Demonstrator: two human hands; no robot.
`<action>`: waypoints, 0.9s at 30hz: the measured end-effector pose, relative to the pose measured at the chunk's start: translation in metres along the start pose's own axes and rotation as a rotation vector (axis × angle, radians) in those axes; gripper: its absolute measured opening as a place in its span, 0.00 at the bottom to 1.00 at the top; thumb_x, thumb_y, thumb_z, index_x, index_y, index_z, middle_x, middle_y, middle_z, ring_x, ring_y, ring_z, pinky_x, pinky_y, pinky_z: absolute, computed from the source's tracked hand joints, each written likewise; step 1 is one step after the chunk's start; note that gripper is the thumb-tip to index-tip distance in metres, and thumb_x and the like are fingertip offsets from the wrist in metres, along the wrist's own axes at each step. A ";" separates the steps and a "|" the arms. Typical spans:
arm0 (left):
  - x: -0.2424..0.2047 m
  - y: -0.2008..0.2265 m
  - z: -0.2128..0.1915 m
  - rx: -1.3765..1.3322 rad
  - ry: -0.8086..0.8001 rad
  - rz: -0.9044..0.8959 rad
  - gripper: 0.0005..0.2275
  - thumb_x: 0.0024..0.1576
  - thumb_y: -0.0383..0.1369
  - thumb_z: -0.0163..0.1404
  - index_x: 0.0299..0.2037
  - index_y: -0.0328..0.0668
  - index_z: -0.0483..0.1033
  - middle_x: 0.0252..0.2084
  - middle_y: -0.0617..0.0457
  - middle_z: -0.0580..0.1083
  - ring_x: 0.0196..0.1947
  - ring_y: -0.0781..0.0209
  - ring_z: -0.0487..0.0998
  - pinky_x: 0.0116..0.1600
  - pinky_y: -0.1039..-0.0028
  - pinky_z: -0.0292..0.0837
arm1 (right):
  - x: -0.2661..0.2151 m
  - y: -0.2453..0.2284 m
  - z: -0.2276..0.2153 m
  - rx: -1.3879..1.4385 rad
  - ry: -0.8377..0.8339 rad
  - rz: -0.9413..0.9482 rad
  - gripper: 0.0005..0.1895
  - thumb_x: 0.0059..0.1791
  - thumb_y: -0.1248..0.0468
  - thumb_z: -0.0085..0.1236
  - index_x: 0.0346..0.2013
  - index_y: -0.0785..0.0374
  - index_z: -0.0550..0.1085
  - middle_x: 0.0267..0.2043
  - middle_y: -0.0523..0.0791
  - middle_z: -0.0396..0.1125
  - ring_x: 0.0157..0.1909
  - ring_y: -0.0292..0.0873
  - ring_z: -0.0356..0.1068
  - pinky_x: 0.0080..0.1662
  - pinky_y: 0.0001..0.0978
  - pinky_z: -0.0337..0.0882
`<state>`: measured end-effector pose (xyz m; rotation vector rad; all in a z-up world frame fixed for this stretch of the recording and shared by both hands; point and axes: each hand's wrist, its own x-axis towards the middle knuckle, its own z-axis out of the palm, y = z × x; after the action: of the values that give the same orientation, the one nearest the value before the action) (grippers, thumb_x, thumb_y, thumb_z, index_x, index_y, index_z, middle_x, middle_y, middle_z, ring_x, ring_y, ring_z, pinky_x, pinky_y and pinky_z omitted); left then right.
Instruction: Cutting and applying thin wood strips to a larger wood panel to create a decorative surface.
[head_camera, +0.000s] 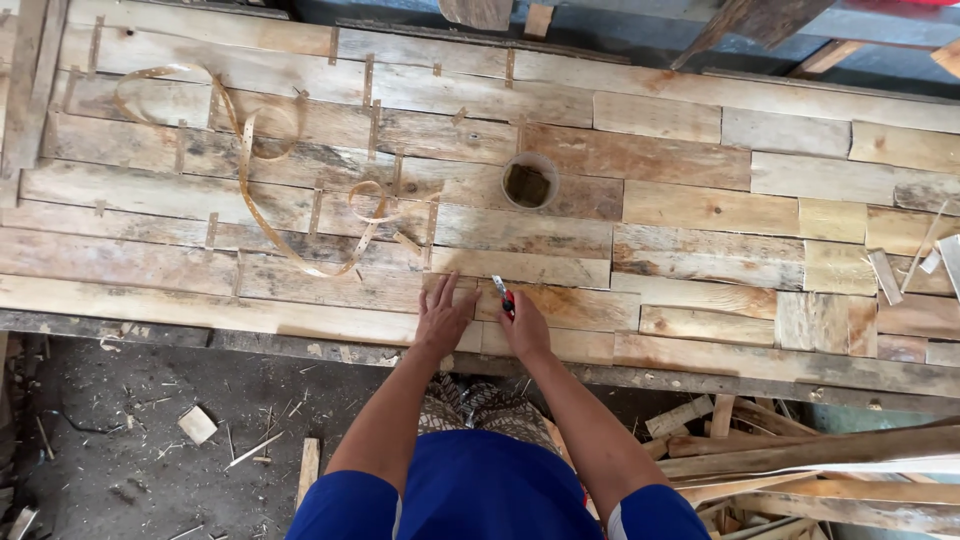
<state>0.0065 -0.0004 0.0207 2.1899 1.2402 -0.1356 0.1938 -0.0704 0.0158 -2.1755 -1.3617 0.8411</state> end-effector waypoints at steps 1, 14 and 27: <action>0.000 0.002 0.000 -0.001 -0.001 -0.003 0.29 0.60 0.33 0.52 0.72 0.74 0.60 0.80 0.50 0.38 0.80 0.47 0.36 0.76 0.41 0.34 | -0.002 -0.002 -0.002 0.000 -0.003 0.000 0.18 0.47 0.58 0.65 0.42 0.61 0.67 0.40 0.53 0.70 0.44 0.61 0.71 0.43 0.54 0.69; 0.001 0.003 0.005 0.053 0.069 0.044 0.25 0.61 0.34 0.50 0.70 0.64 0.62 0.73 0.46 0.51 0.76 0.46 0.47 0.73 0.35 0.39 | -0.003 0.000 -0.011 0.045 0.188 -0.047 0.19 0.48 0.62 0.60 0.52 0.64 0.70 0.45 0.54 0.65 0.47 0.58 0.68 0.46 0.50 0.69; -0.003 -0.012 0.004 0.071 0.145 0.163 0.27 0.56 0.36 0.54 0.68 0.64 0.64 0.70 0.45 0.58 0.72 0.46 0.54 0.69 0.44 0.49 | 0.008 0.033 -0.007 -0.274 0.372 -0.044 0.36 0.49 0.56 0.63 0.69 0.65 0.63 0.57 0.57 0.60 0.57 0.62 0.60 0.56 0.53 0.64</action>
<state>-0.0045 -0.0001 0.0132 2.3873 1.1420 0.0472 0.2221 -0.0774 -0.0027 -2.3437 -1.3860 0.2215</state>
